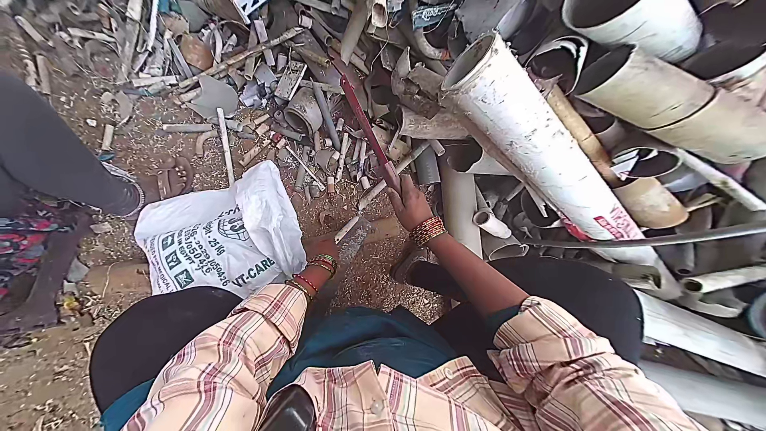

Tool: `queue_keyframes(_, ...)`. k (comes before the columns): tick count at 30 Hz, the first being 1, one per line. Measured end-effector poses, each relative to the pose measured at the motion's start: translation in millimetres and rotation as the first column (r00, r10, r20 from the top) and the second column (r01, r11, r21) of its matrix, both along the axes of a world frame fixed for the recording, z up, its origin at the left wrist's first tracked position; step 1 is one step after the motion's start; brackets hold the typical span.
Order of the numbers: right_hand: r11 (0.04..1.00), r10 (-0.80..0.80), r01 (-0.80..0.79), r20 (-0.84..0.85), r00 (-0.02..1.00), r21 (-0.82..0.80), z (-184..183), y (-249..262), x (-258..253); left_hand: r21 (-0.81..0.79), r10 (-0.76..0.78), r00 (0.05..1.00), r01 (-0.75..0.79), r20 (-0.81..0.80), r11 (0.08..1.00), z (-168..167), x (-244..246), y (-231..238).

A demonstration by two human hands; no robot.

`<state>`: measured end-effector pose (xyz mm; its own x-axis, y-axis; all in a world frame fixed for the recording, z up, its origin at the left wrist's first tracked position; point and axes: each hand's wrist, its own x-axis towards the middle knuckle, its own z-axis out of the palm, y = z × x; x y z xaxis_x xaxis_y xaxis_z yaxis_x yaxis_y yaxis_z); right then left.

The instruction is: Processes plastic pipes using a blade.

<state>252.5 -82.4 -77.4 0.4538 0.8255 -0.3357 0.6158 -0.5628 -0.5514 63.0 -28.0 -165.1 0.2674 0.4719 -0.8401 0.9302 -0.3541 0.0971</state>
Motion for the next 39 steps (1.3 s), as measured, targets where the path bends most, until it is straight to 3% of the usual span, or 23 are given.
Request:
queue_keyframes(5,1.000,0.011,-0.011,0.022,1.000,0.005,3.5,-2.6,-0.3,-0.011,0.003,1.000,-0.003,-0.023,1.000,0.6,0.9,1.1)
queue_keyframes(9,0.995,-0.066,0.067,-0.023,0.998,0.067,-5.4,-11.4,-10.1,-0.006,0.014,1.000,-0.014,-0.015,1.000,-0.4,0.8,-0.3)
queue_keyframes(10,0.998,-0.066,0.066,-0.055,0.996,-0.010,-13.2,-16.2,-15.6,-0.007,0.014,1.000,-0.014,-0.021,1.000,-0.6,0.5,-0.4)
queue_keyframes(12,0.942,0.013,-0.042,-0.091,0.996,-0.334,-35.0,-26.8,-27.6,-0.003,0.009,0.999,-0.009,-0.034,1.000,-3.5,0.2,-0.1)
queue_keyframes(14,0.729,0.160,-0.213,-0.140,0.977,-0.651,-59.6,-39.3,-38.4,-0.006,0.014,1.000,-0.014,-0.027,1.000,-7.5,-0.2,-0.8)
queue_keyframes(15,0.645,0.207,-0.268,-0.174,0.963,-0.716,-68.6,-45.1,-41.7,-0.010,0.009,1.000,-0.010,-0.022,1.000,-9.3,-0.7,0.2)
queue_keyframes(17,0.602,0.219,-0.279,-0.181,0.959,-0.748,-69.7,-42.2,-44.1,-0.004,0.006,1.000,-0.006,-0.007,1.000,-12.8,-2.4,3.0)
queue_keyframes(20,0.734,0.114,-0.181,-0.144,0.983,-0.655,-48.9,-17.6,-26.6,0.006,0.011,1.000,-0.011,0.010,1.000,-9.8,1.0,3.0)
queue_keyframes(24,0.966,-0.093,0.028,-0.247,0.965,-0.256,-16.4,4.0,-5.4,-0.052,0.131,0.980,-0.124,0.148,0.991,15.1,10.9,16.8)
queue_keyframes(26,0.987,-0.151,0.160,-0.411,0.899,-0.013,-5.1,5.8,-4.3,-0.113,0.233,0.917,-0.207,0.324,0.972,19.1,16.1,21.0)
queue_keyframes(29,0.931,-0.175,0.312,-0.521,0.836,0.188,-2.3,4.5,-6.8,-0.257,0.448,0.701,-0.368,0.555,0.894,27.1,22.5,15.3)
queue_keyframes(32,0.910,-0.219,0.365,-0.518,0.827,0.197,0.0,5.3,-9.6,-0.492,0.708,0.342,-0.535,0.618,0.687,31.3,29.5,2.0)
queue_keyframes(34,0.925,-0.207,0.342,-0.533,0.820,0.167,7.1,7.8,-6.7,-0.606,0.791,0.183,-0.550,0.584,0.575,35.2,30.7,-1.0)
queue_keyframes(36,0.942,-0.162,0.291,-0.535,0.829,0.166,11.0,8.9,-1.7,-0.648,0.818,0.122,-0.549,0.562,0.527,41.2,31.3,-1.0)
queue_keyframes(39,0.959,-0.064,0.198,-0.529,0.846,0.201,14.0,10.0,-2.0,-0.655,0.820,0.117,-0.543,0.560,0.525,49.9,33.5,-3.4)
